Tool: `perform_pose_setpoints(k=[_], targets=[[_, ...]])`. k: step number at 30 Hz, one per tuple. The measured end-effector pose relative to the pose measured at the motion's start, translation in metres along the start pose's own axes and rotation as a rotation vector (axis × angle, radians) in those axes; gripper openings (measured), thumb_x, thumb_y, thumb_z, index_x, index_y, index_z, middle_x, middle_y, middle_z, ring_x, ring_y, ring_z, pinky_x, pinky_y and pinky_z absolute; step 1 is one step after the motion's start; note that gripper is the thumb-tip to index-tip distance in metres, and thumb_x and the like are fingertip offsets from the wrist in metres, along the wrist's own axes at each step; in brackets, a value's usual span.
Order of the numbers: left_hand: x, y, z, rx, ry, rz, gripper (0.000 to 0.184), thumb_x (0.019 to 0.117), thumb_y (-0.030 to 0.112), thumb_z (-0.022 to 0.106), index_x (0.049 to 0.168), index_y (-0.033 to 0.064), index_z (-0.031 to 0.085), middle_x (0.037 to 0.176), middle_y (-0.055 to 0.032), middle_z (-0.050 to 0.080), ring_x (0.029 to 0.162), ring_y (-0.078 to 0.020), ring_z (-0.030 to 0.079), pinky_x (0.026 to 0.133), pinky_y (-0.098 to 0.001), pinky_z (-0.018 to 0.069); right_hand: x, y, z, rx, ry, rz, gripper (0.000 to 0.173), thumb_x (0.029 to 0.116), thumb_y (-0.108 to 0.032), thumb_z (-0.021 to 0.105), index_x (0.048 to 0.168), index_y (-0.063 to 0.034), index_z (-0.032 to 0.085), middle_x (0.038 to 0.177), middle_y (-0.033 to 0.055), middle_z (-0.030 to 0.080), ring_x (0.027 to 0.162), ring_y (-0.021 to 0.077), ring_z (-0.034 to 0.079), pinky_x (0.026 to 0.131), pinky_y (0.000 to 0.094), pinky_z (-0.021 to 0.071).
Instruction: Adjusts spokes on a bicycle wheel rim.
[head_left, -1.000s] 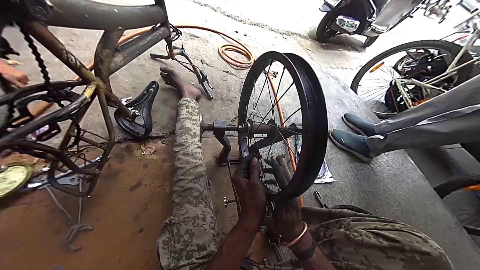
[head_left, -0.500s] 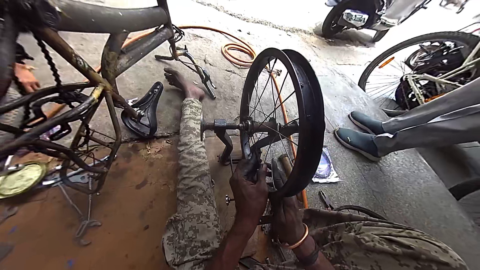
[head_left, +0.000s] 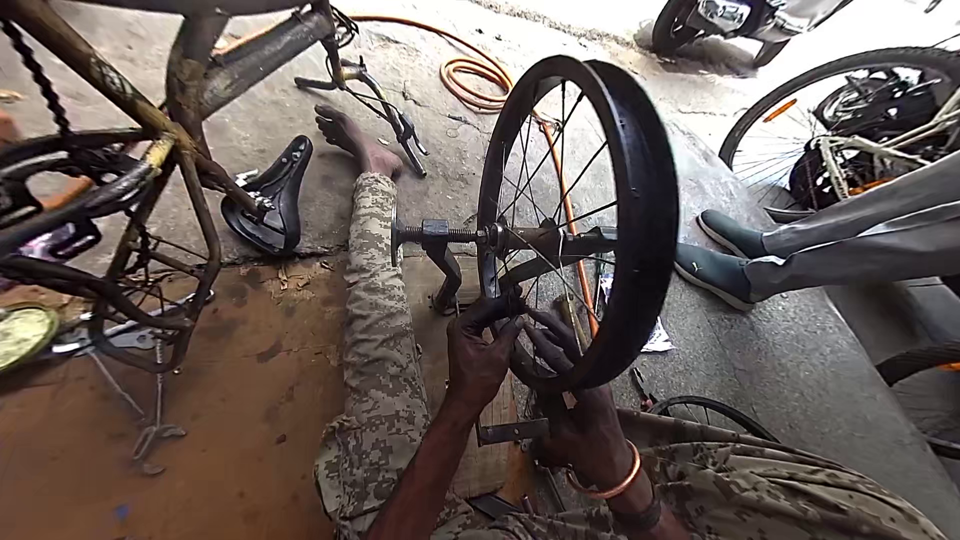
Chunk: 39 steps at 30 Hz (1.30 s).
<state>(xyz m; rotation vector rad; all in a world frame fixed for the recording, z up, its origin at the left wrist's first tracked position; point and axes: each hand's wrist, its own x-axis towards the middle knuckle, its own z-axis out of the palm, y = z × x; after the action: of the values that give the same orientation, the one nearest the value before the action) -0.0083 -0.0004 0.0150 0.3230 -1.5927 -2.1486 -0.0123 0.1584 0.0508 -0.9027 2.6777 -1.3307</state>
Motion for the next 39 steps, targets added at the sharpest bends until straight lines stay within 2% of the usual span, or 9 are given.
perform_pose_setpoints(k=[5,8,13,15,18,22,30,35,39], targets=[[0.006,-0.001,-0.014,0.014,-0.115,0.033,0.029,0.0916,-0.002,0.071,0.120,0.0040,0.071,0.116,-0.0065,0.073,0.106,-0.0175,0.070,0.094,-0.0357,0.0589,-0.010,0.009,0.010,-0.146,0.007,0.017,0.043,0.0929,-0.015,0.061,0.136,-0.0139,0.066,0.136,0.0087,0.064,0.124,0.0177,0.062,0.104,0.0406,0.0526],[0.010,-0.001,-0.012,-0.048,-0.114,0.016,0.030,0.0885,-0.007,0.071,0.118,0.0013,0.071,0.114,-0.0068,0.074,0.105,-0.0154,0.070,0.094,-0.0338,0.0588,-0.016,0.005,0.010,-0.253,0.035,0.065,0.024,0.0882,-0.017,0.064,0.109,-0.0088,0.073,0.103,0.0078,0.073,0.098,0.0144,0.070,0.089,0.0367,0.0569],[0.017,-0.002,-0.016,-0.036,-0.147,0.025,0.032,0.0868,-0.009,0.072,0.117,0.0001,0.070,0.113,-0.0081,0.074,0.103,-0.0174,0.072,0.092,-0.0350,0.0609,-0.014,-0.006,0.005,-0.249,-0.072,0.141,0.017,0.0887,-0.015,0.064,0.100,-0.0047,0.073,0.085,0.0065,0.071,0.078,0.0099,0.068,0.076,0.0272,0.0574],[0.018,-0.001,-0.016,-0.024,-0.144,0.035,0.031,0.0861,-0.007,0.073,0.116,0.0014,0.070,0.111,-0.0079,0.074,0.101,-0.0187,0.072,0.090,-0.0363,0.0623,-0.008,-0.009,0.003,-0.214,-0.108,0.151,0.018,0.0903,-0.015,0.064,0.104,-0.0064,0.071,0.090,0.0042,0.071,0.084,0.0075,0.068,0.082,0.0255,0.0566],[0.018,-0.003,-0.017,0.003,-0.135,0.043,0.032,0.0850,-0.009,0.074,0.115,0.0009,0.070,0.109,-0.0083,0.075,0.099,-0.0196,0.073,0.088,-0.0359,0.0633,-0.009,-0.005,0.013,-0.284,-0.041,0.123,0.021,0.0868,-0.015,0.067,0.105,-0.0061,0.072,0.098,0.0120,0.072,0.096,0.0232,0.070,0.086,0.0440,0.0567],[0.018,-0.004,-0.019,0.063,-0.140,0.115,0.031,0.0845,-0.010,0.073,0.113,0.0010,0.071,0.110,-0.0086,0.072,0.100,-0.0206,0.072,0.089,-0.0369,0.0636,-0.008,0.001,0.023,-0.282,0.003,0.073,0.028,0.0900,-0.013,0.064,0.118,-0.0076,0.069,0.119,0.0148,0.068,0.118,0.0271,0.063,0.102,0.0473,0.0503],[0.017,0.003,-0.034,0.149,-0.294,0.122,0.031,0.0914,-0.003,0.070,0.122,-0.0019,0.069,0.129,-0.0107,0.065,0.109,-0.0161,0.069,0.093,-0.0320,0.0605,-0.006,-0.004,0.013,-0.189,-0.032,0.043,0.034,0.0910,-0.012,0.063,0.124,-0.0049,0.069,0.124,0.0124,0.068,0.121,0.0226,0.063,0.107,0.0415,0.0487],[0.021,-0.005,-0.017,0.047,-0.223,0.128,0.024,0.0884,-0.011,0.063,0.111,-0.0081,0.070,0.114,-0.0150,0.069,0.093,-0.0154,0.071,0.080,-0.0297,0.0635,-0.008,0.005,0.019,-0.230,-0.001,0.050,0.028,0.0890,-0.010,0.063,0.116,-0.0077,0.071,0.117,0.0111,0.070,0.115,0.0218,0.065,0.102,0.0419,0.0520],[0.015,0.002,-0.020,0.089,-0.231,0.028,0.025,0.0962,-0.001,0.065,0.121,0.0017,0.070,0.114,-0.0074,0.072,0.096,-0.0120,0.070,0.084,-0.0283,0.0602,-0.008,0.005,0.016,-0.274,-0.029,0.061,0.031,0.0874,-0.013,0.062,0.117,-0.0070,0.070,0.121,0.0147,0.067,0.119,0.0281,0.062,0.103,0.0484,0.0485]])
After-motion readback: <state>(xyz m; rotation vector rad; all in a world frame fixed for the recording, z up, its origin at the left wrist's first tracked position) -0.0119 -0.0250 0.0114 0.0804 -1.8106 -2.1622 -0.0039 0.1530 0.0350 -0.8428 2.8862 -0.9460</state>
